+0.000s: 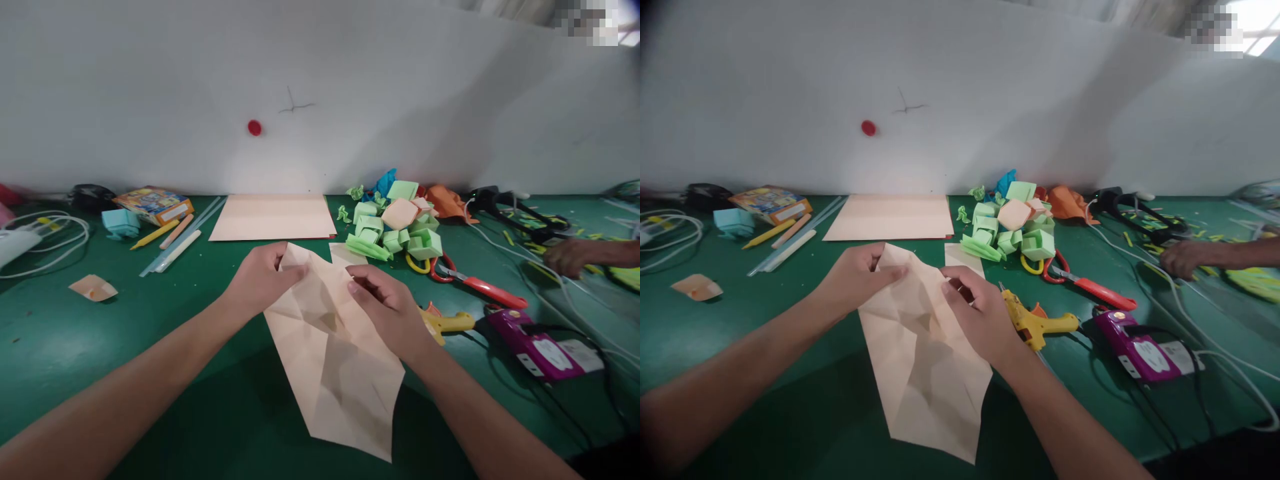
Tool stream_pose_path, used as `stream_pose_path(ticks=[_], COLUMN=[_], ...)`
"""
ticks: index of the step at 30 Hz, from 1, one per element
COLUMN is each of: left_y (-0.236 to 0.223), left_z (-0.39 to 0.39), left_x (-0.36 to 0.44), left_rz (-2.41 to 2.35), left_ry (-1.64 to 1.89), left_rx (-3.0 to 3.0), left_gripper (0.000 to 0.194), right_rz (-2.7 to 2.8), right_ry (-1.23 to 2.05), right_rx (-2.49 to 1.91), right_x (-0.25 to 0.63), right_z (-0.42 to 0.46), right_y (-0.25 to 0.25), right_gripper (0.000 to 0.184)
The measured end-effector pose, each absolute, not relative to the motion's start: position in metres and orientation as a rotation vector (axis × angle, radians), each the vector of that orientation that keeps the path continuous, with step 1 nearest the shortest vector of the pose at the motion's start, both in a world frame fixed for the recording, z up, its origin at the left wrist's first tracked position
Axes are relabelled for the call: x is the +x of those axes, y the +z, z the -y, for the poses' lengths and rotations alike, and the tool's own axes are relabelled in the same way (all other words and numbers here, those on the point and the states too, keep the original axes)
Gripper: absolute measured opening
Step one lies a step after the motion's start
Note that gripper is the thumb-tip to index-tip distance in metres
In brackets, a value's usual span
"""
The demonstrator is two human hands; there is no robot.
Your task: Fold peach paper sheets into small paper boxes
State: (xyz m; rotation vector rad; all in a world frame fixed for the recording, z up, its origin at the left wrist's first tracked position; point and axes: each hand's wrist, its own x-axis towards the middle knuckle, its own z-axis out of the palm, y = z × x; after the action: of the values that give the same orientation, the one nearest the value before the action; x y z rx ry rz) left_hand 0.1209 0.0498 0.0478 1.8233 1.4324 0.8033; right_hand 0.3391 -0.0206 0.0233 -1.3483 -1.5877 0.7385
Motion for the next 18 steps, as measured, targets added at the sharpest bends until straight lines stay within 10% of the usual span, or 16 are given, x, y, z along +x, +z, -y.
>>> stream_pose_path(ticks=[18], left_y=[0.052], left_z=[-0.040], left_x=[0.126], left_rz=[-1.462], left_ry=[0.788], left_rx=[2.023], left_gripper=[0.023], right_rz=[1.673], right_ry=[0.710], right_rx=[-1.181], right_x=[0.336], right_z=[0.024], right_y=[0.030], right_gripper=[0.012])
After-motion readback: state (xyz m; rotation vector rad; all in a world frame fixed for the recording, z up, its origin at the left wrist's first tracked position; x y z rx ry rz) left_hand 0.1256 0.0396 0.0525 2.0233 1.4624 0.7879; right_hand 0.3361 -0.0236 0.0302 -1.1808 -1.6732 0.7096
